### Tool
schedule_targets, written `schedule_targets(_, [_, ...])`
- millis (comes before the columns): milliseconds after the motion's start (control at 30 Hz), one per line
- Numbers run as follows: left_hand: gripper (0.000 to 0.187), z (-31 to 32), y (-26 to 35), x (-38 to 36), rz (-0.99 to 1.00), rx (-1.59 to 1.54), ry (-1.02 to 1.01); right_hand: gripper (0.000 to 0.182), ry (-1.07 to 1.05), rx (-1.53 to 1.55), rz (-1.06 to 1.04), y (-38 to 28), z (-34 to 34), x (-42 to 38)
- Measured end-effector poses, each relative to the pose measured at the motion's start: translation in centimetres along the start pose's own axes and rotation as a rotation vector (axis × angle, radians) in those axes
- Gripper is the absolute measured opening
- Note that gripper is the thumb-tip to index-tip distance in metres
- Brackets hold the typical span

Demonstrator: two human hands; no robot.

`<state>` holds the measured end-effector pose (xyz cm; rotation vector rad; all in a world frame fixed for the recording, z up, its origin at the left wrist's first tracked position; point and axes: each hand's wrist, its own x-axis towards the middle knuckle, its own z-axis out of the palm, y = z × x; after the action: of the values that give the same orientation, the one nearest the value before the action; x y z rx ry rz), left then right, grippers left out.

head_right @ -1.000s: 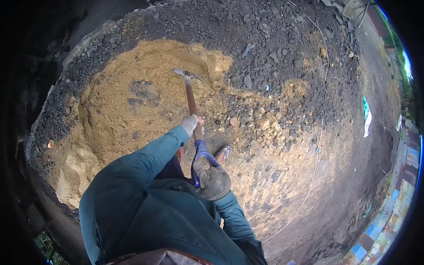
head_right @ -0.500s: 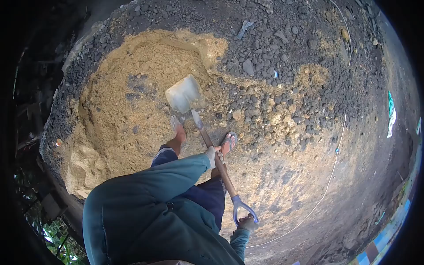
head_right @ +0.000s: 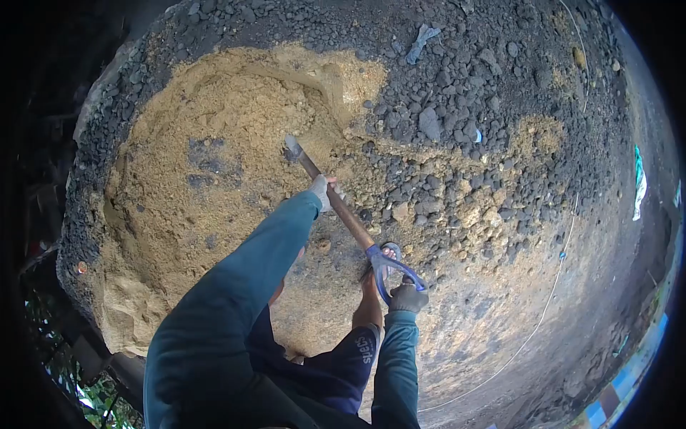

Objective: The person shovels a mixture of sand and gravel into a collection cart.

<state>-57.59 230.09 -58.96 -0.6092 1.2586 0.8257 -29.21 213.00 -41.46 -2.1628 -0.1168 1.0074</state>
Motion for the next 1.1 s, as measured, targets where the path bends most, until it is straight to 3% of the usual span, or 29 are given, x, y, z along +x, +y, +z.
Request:
schedule_targets(133, [0.011, -2.5, -1.0, -1.4, 0.072, -0.023, 0.026, 0.005, -0.03, -0.036, 0.004, -0.1, -0.9, -1.7])
schedule_targets(200, [0.013, -4.0, -3.1, -2.6, 0.102, -0.063, 0.101, 0.006, -0.085, -0.071, -0.03, 1.3, -3.8, -0.7])
schedule_targets(333, [0.013, -7.0, -8.4, -8.8, 0.245, -0.252, 0.055, 0.007, -0.204, -0.091, 0.032, 0.3, -10.6, 1.1])
schedule_targets(367, [0.012, -7.0, -9.8, -11.2, 0.251, -0.247, 0.067, 0.012, -0.235, -0.084, -0.056, -1.0, -12.2, 0.6])
schedule_targets(467, [0.009, -7.6, -14.6, -19.4, 0.187, -0.423, 0.0, 0.015, -0.25, -0.121, 0.053, -6.5, -17.8, -0.7])
schedule_targets(633, [0.007, -7.8, -22.3, -27.8, 0.279, -0.71, -0.007, 0.018, -0.429, -0.403, -0.101, -17.1, -23.2, -0.9])
schedule_targets(733, [0.008, -8.7, -24.5, -30.6, 0.304, -0.949, 0.055, 0.006, -0.561, -0.536, -0.112, -23.5, -19.9, -0.4])
schedule_targets(867, [0.01, -14.3, -21.3, -35.8, 0.366, -1.326, 0.227, 0.005, -0.671, -0.837, -0.219, -27.4, -6.5, -7.1])
schedule_targets(967, [0.022, -23.1, -19.8, -38.6, 0.421, -1.62, 0.2, 0.004, -0.876, -1.058, -0.521, -23.6, 5.9, -13.4])
schedule_targets(1033, [0.018, -30.5, -19.2, -42.3, 0.557, -1.802, 0.185, 0.005, -1.083, -1.123, -0.731, -18.3, 13.0, -20.1])
schedule_targets(1067, [0.015, -33.9, -19.3, -46.1, 0.63, -1.858, 0.228, 0.008, -1.198, -1.148, -0.561, -16.7, 10.8, -32.0])
schedule_targets(1100, [0.012, -36.9, -19.8, -49.1, 0.694, -1.909, 0.268, 0.006, -1.471, -1.099, -0.501, -12.9, 16.1, -30.3])
